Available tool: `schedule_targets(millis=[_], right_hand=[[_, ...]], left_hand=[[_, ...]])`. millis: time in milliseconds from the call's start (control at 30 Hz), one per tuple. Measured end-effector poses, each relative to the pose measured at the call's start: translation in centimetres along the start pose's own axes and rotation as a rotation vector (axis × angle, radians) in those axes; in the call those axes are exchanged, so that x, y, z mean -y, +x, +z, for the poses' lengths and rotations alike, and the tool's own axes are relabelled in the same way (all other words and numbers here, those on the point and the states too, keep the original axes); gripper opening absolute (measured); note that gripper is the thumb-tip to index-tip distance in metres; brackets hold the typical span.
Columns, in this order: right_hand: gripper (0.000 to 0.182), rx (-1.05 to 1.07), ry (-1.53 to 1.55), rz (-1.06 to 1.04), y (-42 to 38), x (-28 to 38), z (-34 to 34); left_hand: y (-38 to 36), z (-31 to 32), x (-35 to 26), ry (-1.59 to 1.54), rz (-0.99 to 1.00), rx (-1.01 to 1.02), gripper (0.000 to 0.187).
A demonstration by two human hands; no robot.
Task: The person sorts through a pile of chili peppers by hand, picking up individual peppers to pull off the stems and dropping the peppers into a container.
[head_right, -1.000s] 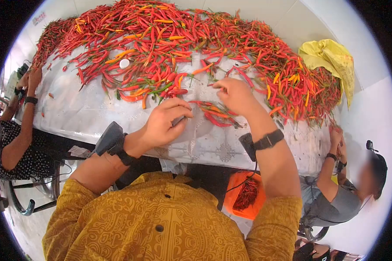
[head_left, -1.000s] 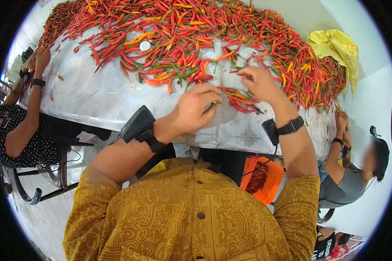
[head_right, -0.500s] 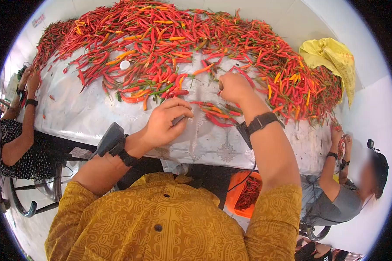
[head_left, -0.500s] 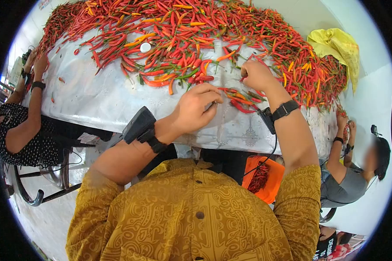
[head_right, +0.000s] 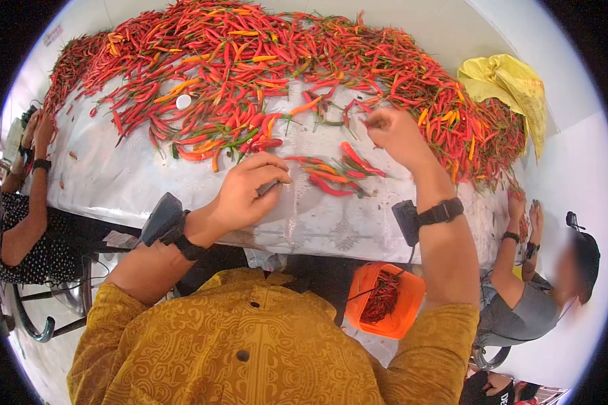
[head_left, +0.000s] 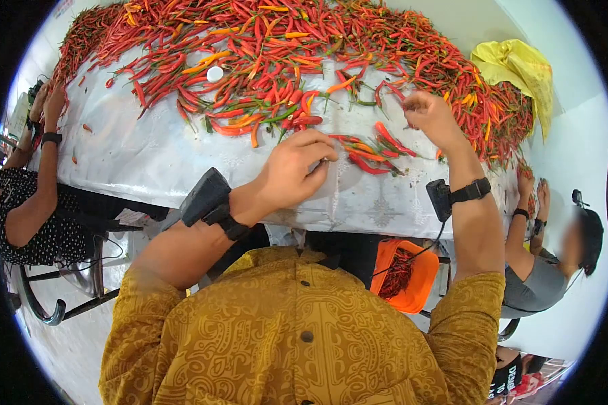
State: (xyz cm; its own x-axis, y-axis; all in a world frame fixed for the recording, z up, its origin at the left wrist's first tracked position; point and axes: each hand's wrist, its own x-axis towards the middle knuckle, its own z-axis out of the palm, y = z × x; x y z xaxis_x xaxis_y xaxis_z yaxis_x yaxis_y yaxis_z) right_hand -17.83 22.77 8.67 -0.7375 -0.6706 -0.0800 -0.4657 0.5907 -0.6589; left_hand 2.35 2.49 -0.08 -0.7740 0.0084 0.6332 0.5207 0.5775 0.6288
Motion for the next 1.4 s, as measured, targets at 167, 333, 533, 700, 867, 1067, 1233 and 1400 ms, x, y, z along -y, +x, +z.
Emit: schedule_targets(millis=[167,333,533,700,867,1067,1233,1400], right_hand=[[0.018,-0.131,0.139,-0.062,-0.5,0.4,-1.3],[0.016,0.087,-0.284,0.036,-1.9,-2.3,-1.6],[0.026,0.148,-0.413,0.158,-2.9,-4.0,0.4],[0.026,0.2,-0.407,0.191,-2.8,-6.6,-0.7],[0.021,0.113,-0.235,0.218,-2.2,-4.1,-2.1],[0.021,0.094,-0.381,-0.045,-0.9,-1.1,-0.7],[0.025,0.16,-0.483,-0.016,-1.4,-1.0,-1.4],[0.022,0.218,-0.379,-0.105,-2.6,-3.4,-0.3]], left_hand=[[-0.1,-0.2,0.0,0.004,0.001,0.009,0.019],[-0.1,-0.1,-0.1,0.006,-0.02,0.008,0.018],[0.0,-0.1,-0.2,-0.007,-0.026,0.007,0.018],[-0.1,-0.1,-0.3,0.003,-0.015,0.0,0.017],[0.0,-0.1,-0.2,0.007,-0.01,0.008,0.017],[0.0,-0.1,-0.1,0.008,0.005,0.01,0.019],[-0.1,-0.3,-0.1,0.013,-0.019,0.026,0.02],[0.1,-0.2,-0.2,0.0,-0.013,0.028,0.019]])
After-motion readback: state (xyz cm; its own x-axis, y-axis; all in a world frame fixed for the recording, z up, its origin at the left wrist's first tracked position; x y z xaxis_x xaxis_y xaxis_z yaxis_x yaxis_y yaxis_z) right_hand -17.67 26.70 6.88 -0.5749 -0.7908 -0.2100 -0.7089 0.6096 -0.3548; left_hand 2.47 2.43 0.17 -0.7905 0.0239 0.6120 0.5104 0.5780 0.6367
